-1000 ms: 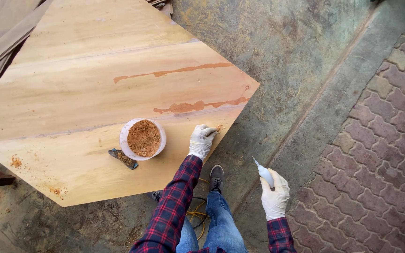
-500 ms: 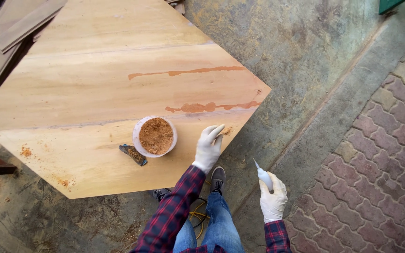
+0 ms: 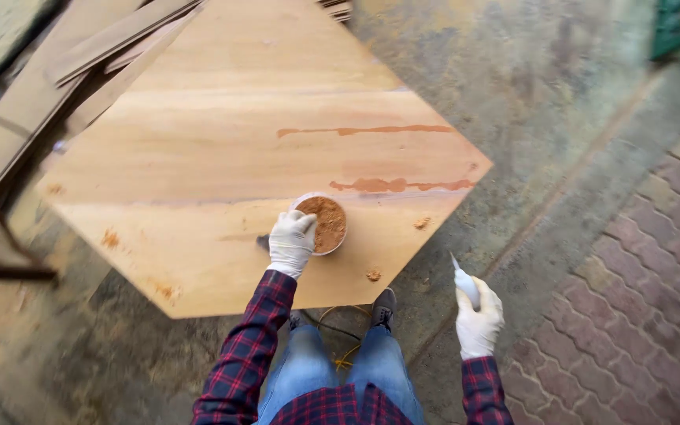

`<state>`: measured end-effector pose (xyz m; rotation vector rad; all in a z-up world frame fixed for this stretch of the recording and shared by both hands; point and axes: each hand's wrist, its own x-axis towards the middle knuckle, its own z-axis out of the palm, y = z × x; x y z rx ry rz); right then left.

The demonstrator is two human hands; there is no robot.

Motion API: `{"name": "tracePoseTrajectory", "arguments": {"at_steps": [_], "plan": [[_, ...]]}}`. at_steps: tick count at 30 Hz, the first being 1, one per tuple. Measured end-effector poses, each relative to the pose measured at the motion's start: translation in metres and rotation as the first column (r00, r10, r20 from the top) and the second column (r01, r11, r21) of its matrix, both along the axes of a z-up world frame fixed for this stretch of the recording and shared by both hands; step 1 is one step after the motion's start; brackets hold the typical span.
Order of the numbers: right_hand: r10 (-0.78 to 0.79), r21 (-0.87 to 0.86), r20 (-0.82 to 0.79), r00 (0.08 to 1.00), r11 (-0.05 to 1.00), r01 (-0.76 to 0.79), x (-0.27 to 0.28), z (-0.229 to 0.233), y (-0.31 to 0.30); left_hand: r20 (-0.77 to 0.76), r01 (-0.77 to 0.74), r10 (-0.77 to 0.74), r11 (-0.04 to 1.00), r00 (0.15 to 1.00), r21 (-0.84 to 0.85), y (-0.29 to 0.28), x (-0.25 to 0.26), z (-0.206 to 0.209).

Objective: Filling gaps and sanding a wooden tabletop in a workshop.

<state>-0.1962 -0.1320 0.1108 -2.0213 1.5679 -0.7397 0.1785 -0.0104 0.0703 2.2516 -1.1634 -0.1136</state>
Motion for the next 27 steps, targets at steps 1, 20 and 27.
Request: {"name": "tracePoseTrajectory", "arguments": {"at_steps": [1,20,27], "plan": [[-0.032,-0.025,-0.008,0.999,0.999,0.032,0.003,-0.007,-0.006,-0.008,0.032,-0.032,0.999,0.999,-0.025,-0.010,0.001,0.002],[0.178,-0.161,-0.388,0.904,0.953,-0.257,0.026,-0.084,-0.268,0.149,0.044,-0.140,0.855,0.979,0.516,-0.047,-0.013,-0.025],[0.250,-0.133,-0.541,0.803,0.917,-0.375,0.036,-0.070,-0.288,0.163,-0.032,-0.042,0.903,0.986,0.427,-0.059,-0.008,0.005]]}}
